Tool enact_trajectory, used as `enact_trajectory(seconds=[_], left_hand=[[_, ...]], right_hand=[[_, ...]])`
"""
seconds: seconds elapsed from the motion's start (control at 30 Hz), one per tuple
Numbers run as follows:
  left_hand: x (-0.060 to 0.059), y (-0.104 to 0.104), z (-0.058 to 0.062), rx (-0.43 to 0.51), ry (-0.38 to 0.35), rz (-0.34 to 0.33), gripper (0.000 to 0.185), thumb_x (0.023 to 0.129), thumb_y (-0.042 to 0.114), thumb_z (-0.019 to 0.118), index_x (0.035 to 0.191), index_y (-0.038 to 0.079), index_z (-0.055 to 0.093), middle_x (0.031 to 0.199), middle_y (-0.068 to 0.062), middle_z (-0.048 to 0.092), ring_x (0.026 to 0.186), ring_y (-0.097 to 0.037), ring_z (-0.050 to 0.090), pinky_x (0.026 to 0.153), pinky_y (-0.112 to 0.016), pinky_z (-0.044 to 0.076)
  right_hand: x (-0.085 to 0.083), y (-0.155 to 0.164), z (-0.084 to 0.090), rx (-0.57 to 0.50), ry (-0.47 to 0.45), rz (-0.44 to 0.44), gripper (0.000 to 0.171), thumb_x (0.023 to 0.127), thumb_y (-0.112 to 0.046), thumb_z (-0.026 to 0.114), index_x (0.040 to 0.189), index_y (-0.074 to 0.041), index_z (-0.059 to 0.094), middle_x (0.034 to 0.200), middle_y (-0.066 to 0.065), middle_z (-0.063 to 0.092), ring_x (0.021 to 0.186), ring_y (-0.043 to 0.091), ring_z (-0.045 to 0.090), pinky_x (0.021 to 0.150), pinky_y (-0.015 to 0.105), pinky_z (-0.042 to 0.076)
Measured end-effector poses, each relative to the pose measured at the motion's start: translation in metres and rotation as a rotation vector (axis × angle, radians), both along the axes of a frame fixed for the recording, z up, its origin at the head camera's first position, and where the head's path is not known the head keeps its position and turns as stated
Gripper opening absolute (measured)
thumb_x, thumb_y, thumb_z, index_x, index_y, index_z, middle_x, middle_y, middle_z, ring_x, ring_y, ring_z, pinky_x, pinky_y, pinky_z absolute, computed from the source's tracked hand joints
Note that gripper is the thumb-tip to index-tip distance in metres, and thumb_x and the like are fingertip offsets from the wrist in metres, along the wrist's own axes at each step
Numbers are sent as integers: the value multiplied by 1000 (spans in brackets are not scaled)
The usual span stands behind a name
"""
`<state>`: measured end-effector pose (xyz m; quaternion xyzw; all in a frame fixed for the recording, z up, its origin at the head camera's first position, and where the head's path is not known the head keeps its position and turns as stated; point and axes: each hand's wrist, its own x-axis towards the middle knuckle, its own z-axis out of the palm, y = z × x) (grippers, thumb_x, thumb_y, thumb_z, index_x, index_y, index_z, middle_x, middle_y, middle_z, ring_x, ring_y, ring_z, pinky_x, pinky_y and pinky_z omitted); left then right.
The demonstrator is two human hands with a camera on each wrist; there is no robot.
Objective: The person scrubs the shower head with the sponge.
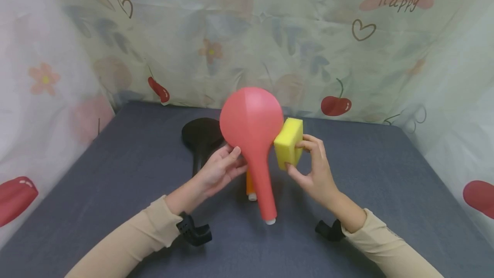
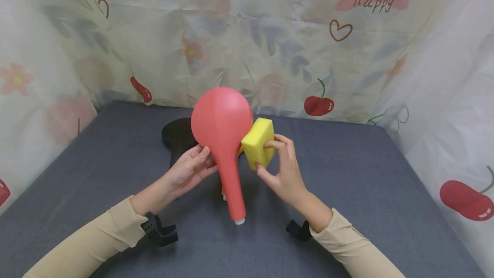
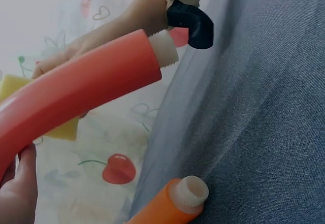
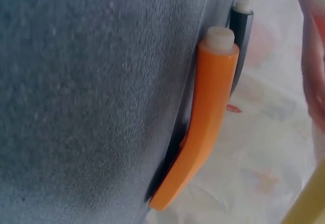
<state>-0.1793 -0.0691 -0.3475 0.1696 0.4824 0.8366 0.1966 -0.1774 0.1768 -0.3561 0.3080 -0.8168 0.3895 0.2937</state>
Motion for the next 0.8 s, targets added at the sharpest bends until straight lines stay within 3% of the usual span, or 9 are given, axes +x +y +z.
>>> enact_trajectory(seconds=[0.1, 0.23, 0.37, 0.47, 0.63, 0.8], left_hand=[[1, 0, 1, -4, 15, -67, 53, 96, 26, 48, 138, 1, 27, 109, 9, 60, 101, -9, 59, 91, -23, 51], [0, -1, 4, 7, -12, -147, 47, 99, 25, 44, 137, 5, 27, 110, 9, 60, 100, -9, 58, 88, -25, 52], [-2, -2, 6, 7, -37, -199, 41, 102, 20, 34, 140, 9, 23, 109, 8, 59, 101, -9, 56, 86, -29, 51], [-2, -1, 7, -33, -44, -186, 47, 101, 21, 39, 143, 13, 20, 108, 7, 59, 99, -8, 56, 85, -30, 51], [-3, 4, 4, -129, -10, -139, 74, 84, 32, 67, 141, 15, 24, 107, 2, 58, 91, -10, 60, 83, -27, 53], [-2, 9, 2, -247, 20, -111, 78, 81, 26, 73, 142, 17, 25, 121, -6, 54, 99, -14, 60, 90, -32, 53]], right_hand=[[-4, -2, -1, -64, 19, 77, 46, 73, 0, 70, 110, 6, 43, 121, 21, 44, 120, 17, 40, 93, 24, 39], [-6, -6, -1, -114, 80, 202, 47, 84, -22, 67, 109, 10, 42, 120, 18, 45, 124, 13, 38, 96, 19, 37], [-5, -9, 1, -106, 122, 223, 54, 88, -36, 61, 110, 10, 43, 121, 21, 44, 124, 14, 37, 100, 21, 34], [-5, -9, 1, -76, 133, 207, 53, 88, -36, 60, 111, 9, 44, 117, 25, 44, 126, 17, 36, 101, 26, 33], [-5, -7, 1, -32, 94, 169, 50, 89, -38, 58, 110, 6, 45, 114, 22, 45, 126, 18, 36, 98, 32, 35], [-4, -8, 5, 12, 71, 174, 49, 88, -39, 57, 109, 3, 45, 121, 21, 42, 126, 19, 37, 99, 31, 38]])
